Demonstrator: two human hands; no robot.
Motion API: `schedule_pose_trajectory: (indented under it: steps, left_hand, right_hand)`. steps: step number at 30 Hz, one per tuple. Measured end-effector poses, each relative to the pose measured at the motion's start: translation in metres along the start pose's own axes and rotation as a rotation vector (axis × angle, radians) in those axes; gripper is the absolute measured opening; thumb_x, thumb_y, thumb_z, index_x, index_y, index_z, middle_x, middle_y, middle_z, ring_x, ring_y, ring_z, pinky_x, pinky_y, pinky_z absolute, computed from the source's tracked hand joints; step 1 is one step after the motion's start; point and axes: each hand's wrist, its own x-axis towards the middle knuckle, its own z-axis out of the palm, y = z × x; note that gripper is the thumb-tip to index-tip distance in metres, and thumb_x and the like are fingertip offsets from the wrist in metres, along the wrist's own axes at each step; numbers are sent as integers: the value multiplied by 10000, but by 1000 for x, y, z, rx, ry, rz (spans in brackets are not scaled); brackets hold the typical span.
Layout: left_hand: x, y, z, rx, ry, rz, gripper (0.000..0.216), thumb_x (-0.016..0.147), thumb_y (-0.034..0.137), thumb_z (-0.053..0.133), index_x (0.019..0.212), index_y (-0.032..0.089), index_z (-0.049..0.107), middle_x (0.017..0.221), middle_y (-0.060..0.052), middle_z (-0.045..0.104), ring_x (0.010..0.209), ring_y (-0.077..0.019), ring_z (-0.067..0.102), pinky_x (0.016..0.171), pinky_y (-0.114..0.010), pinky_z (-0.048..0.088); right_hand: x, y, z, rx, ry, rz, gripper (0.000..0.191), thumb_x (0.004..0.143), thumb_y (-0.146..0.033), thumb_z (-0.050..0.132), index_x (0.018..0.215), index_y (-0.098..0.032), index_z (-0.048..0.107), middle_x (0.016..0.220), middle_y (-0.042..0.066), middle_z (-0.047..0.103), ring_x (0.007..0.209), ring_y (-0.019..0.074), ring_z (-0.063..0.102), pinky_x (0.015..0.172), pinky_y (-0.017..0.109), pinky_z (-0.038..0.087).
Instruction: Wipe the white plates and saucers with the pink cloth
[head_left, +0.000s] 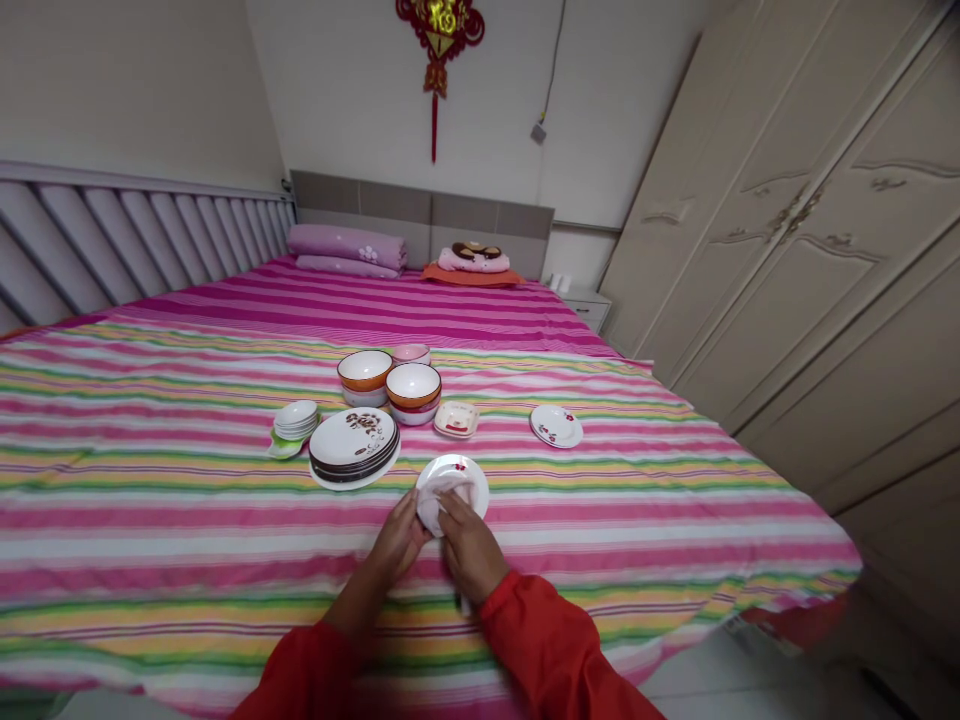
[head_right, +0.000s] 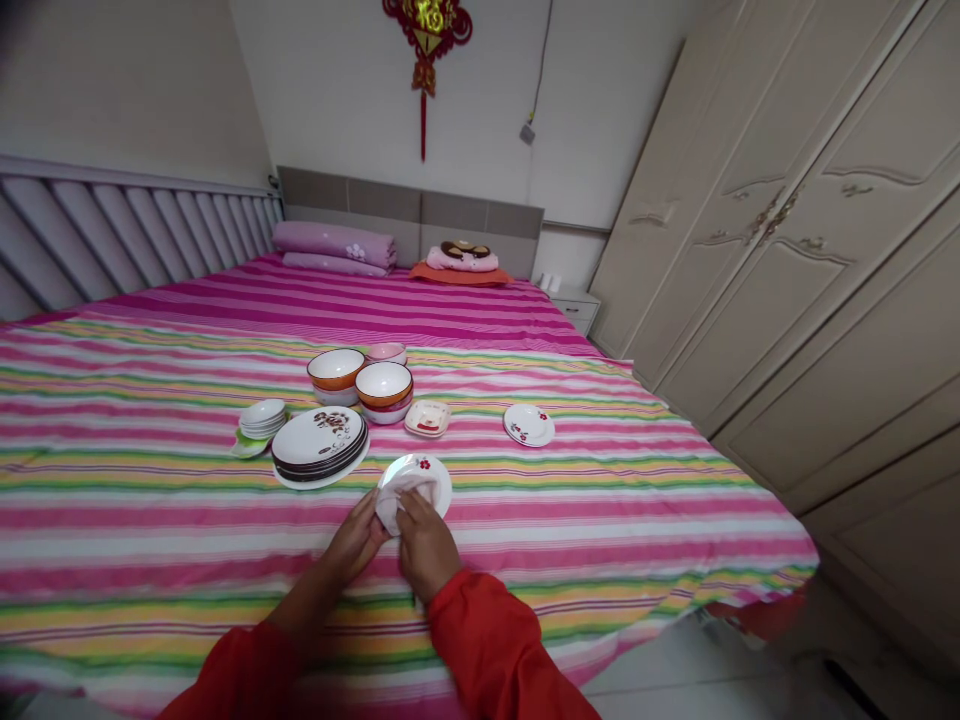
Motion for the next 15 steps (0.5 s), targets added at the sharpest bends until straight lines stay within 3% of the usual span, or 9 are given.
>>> schedule_pose_trajectory:
  steps: [8, 15]
  left_hand:
    - [-2, 1, 1, 12, -25, -10, 275, 778, 328, 663, 992, 167, 600, 975, -107, 695, 855, -230, 651, 800, -388, 521]
    - [-3, 2, 5, 0, 14, -13, 254, 812, 277, 626, 1032, 157, 582, 1000, -103, 695, 913, -228, 651, 807, -392, 525]
  right_hand:
    - [-36, 22, -12, -119, 115, 63, 584, 706, 5, 406, 1263, -131, 516, 1332, 146, 515, 1290, 229, 406, 1050, 462, 387]
    - [-8, 42, -3, -140, 189, 144, 548, 737, 17, 407, 1261, -101, 514, 1386, 168, 448, 1345, 243, 319, 1091, 480, 322]
